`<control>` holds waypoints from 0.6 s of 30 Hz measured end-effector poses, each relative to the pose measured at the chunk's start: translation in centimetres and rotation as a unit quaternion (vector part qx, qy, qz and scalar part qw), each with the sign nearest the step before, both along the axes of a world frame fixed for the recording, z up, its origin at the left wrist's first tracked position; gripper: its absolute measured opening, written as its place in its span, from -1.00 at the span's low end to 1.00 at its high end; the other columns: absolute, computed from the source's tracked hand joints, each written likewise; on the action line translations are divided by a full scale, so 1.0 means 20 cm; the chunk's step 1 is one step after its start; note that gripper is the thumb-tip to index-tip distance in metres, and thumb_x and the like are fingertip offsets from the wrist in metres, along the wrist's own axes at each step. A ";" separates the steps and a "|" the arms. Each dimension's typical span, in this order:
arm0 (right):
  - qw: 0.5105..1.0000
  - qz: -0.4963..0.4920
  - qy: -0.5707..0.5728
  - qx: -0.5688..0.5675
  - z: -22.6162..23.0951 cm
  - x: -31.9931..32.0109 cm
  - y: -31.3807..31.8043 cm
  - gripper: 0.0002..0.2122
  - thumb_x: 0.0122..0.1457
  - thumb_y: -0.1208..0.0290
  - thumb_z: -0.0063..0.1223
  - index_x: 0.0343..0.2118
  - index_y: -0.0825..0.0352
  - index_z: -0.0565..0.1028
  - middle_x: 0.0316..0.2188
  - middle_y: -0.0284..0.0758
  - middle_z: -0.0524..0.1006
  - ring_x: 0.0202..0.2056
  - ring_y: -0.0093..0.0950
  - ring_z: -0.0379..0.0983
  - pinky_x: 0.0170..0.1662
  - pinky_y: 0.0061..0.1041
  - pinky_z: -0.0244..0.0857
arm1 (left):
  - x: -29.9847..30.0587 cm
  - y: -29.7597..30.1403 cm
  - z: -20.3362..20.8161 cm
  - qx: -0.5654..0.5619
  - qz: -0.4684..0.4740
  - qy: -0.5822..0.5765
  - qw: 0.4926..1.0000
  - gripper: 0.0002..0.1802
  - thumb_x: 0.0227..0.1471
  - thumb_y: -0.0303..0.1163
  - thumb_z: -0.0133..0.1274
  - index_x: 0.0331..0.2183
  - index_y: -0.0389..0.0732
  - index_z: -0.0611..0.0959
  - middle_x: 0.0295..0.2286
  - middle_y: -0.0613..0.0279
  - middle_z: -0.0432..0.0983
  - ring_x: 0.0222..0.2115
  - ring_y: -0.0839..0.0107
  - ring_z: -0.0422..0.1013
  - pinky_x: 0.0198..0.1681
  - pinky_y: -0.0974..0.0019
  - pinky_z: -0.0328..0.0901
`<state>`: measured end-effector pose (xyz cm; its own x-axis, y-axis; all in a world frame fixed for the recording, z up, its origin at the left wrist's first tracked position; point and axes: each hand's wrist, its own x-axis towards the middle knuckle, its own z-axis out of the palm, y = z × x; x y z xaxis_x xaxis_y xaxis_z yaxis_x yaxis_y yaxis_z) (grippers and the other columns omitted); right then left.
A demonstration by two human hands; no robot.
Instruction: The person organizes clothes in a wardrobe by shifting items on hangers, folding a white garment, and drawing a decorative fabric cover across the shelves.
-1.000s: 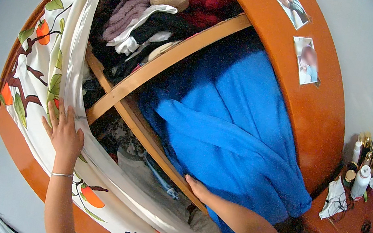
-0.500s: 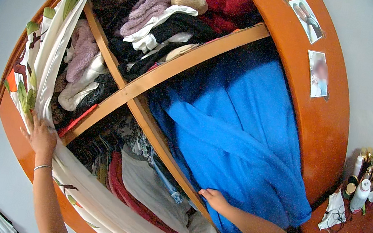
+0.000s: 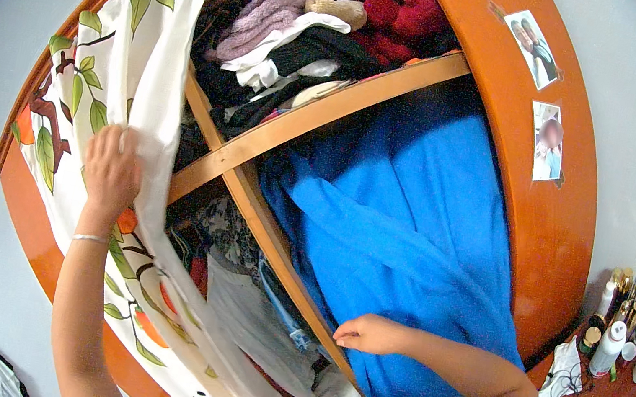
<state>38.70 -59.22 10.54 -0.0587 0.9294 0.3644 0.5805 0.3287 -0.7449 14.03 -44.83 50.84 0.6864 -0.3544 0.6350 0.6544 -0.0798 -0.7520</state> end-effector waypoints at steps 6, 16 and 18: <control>0.994 0.072 -0.079 -0.004 0.21 0.10 -0.31 -0.69 0.20 0.24 -0.08 -0.10 0.34 0.47 -0.20 -0.21 0.55 -0.18 -0.36 0.49 -0.10 -0.42 0.32 | 0.38 -0.23 0.08 -0.023 0.038 0.166 0.985 -0.20 -0.21 -0.59 -0.08 0.16 -0.04 0.25 0.22 0.35 -0.01 0.27 0.34 -0.18 0.29 0.04 -0.26; 0.969 0.135 -0.181 -0.099 0.34 0.16 -0.72 -0.62 0.24 0.14 -0.14 0.01 0.29 0.41 -0.11 -0.20 0.50 -0.09 -0.28 0.42 -0.05 -0.40 0.28 | 0.75 -0.42 0.29 0.091 0.025 0.169 0.981 -0.40 -0.03 -0.51 -0.13 0.12 -0.03 0.33 0.22 0.45 -0.02 0.26 0.39 -0.18 0.30 0.07 -0.27; 0.969 0.144 -0.175 -0.098 0.29 0.16 -0.75 -0.62 0.24 0.14 -0.13 0.00 0.29 0.41 -0.11 -0.20 0.50 -0.09 -0.28 0.42 -0.05 -0.40 0.28 | 0.74 -0.39 0.35 0.061 0.032 0.176 0.982 -0.58 -0.03 -0.45 -0.10 -0.07 -0.07 0.55 0.18 0.39 0.10 0.25 0.38 -0.14 0.30 0.05 -0.28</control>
<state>41.99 -74.15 16.31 -0.4144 0.9054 0.0926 0.7144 0.3866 -0.5832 28.79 -52.67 57.77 0.8789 -0.3623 0.3102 0.3530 0.0568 -0.9339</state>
